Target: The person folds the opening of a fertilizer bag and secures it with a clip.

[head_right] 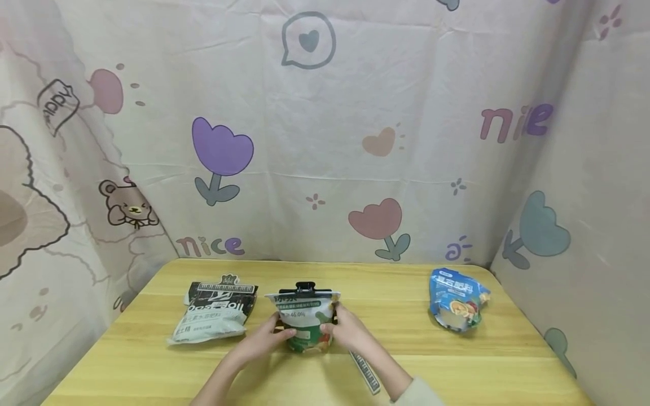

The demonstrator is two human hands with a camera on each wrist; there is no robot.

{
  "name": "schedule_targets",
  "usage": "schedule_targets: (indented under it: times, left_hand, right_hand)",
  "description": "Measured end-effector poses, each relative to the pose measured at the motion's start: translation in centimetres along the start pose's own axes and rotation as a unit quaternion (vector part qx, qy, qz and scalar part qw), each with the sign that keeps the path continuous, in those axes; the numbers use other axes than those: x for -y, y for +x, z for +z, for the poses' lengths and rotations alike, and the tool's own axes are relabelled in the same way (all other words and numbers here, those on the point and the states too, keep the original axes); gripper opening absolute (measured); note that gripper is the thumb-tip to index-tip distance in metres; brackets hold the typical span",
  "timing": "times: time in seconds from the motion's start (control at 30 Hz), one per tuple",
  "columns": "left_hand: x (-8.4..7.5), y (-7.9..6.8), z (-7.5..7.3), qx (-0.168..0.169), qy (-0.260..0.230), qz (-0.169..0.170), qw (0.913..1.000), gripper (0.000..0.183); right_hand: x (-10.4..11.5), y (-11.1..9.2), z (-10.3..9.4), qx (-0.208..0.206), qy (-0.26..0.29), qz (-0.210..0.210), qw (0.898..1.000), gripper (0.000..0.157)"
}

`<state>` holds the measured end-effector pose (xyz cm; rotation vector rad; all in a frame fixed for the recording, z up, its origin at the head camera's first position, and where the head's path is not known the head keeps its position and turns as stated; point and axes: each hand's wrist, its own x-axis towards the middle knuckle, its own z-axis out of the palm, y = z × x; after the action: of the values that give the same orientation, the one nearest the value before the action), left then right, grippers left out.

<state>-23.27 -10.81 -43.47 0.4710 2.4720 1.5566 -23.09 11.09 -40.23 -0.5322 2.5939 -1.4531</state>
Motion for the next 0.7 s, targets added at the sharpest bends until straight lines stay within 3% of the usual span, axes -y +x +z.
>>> schedule_targets:
  times: [0.23, 0.37, 0.53, 0.6, 0.7]
  left_hand:
    - [-0.3, 0.8, 0.5, -0.048, -0.009, -0.012, 0.9987, 0.061]
    - [-0.7, 1.4, 0.7, -0.071, -0.025, -0.016, 0.997, 0.059]
    - [-1.1, 1.8, 0.6, -0.098, -0.024, -0.025, 0.9946, 0.052]
    - [-1.0, 1.8, 0.5, -0.094, -0.014, -0.025, 0.9952, 0.048]
    - [-0.8, 1.6, 0.4, -0.062, 0.004, -0.026, 0.9978, 0.042]
  right_hand:
    - [0.4, 1.0, 0.6, -0.04, 0.05, 0.056, 0.996, 0.042]
    - [0.4, 1.8, 0.7, -0.035, 0.09, 0.083, 0.992, 0.043]
    - [0.5, 2.5, 1.0, -0.017, 0.093, 0.097, 0.991, 0.048]
    - [0.4, 2.6, 1.2, 0.008, 0.103, 0.087, 0.991, 0.046]
    - [0.3, 2.5, 1.8, 0.046, 0.105, 0.079, 0.99, 0.05]
